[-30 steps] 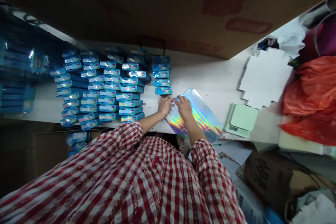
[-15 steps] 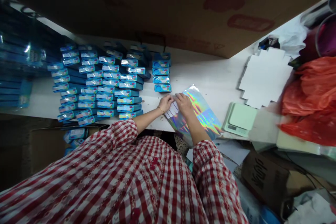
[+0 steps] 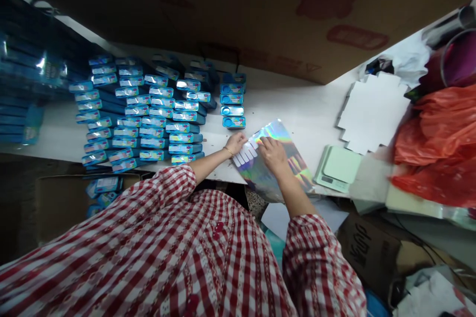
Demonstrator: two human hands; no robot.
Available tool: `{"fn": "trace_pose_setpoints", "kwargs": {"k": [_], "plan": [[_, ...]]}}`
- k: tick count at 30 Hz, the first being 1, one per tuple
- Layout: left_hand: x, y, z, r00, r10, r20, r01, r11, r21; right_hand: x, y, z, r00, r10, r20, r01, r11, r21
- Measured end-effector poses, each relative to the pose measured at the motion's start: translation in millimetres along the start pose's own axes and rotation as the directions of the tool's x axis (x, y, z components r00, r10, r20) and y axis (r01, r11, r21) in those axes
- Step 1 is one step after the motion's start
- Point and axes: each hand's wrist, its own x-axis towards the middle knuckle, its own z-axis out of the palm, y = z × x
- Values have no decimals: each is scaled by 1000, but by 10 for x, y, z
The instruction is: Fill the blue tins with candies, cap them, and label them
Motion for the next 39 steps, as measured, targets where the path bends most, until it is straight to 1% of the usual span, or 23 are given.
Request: {"fn": "trace_pose_setpoints", "kwargs": {"k": [2,3,5,7,8,9,10,12,13,15,16,18,20,22,23,25,27,28,30,32,33,37,39], "plan": [[-2,15,-24,1000,-6,-11,7,995,99,-49,-64,-301,996,-14,87,18,999,-51],[-13,27,-42,1000,-10,-14,11,991,136,-62,-100,-446,993,-1,120,9,998,-62],[-70,59,-94,999,21,-43,-13,987,163,-59,-168,-694,985,74,154,-67,996,-53],[-181,100,-157,991,109,-78,-102,991,84,-15,-209,-846,967,196,166,-199,980,4],[-252,123,-192,986,150,-76,-151,988,-7,19,-217,-878,948,265,177,-278,959,50],[-330,147,-227,983,177,-54,-182,975,-130,60,-216,-881,923,332,197,-356,929,102],[-408,171,-263,982,187,-7,-182,946,-268,105,-210,-858,894,390,223,-427,891,154],[-550,218,-339,977,185,105,-111,863,-493,199,-192,-754,832,479,279,-546,796,263],[-605,239,-380,973,181,143,-72,828,-556,245,-185,-687,808,501,310,-585,743,325],[-675,273,-467,971,172,168,-41,807,-590,331,-186,-554,770,521,368,-638,628,447],[-692,284,-511,974,165,158,-46,818,-574,370,-194,-497,758,521,393,-652,572,498],[-697,294,-599,983,145,113,-68,857,-511,445,-222,-414,753,507,419,-653,495,573],[-675,285,-677,991,126,54,-88,887,-453,519,-258,-369,767,484,421,-633,465,620],[-634,263,-744,996,88,-17,-86,896,-436,605,-290,-346,781,456,426,-614,439,656],[-607,251,-773,997,55,-53,-73,892,-446,655,-303,-338,779,447,440,-616,415,670],[-536,233,-824,991,-42,-127,-26,873,-488,772,-317,-319,760,441,478,-635,346,690],[-447,228,-872,978,-134,-162,27,846,-533,909,-317,-298,741,445,502,-651,294,700],[-399,229,-894,971,-168,-171,47,832,-552,981,-312,-287,742,448,498,-649,295,701],[-305,231,-939,958,-209,-199,57,814,-578,1116,-293,-271,761,446,471,-632,347,693],[-224,224,-982,949,-214,-232,38,808,-588,1224,-267,-261,779,434,453,-618,412,669],[-189,216,-1003,949,-204,-241,25,810,-586,1265,-252,-257,780,431,454,-620,433,654],[-82,183,-1062,964,-134,-229,-6,851,-524,1357,-185,-228,758,433,488,-652,468,597],[-37,179,-1069,964,-136,-229,8,873,-487,1381,-151,-198,754,442,486,-657,495,569]]}}
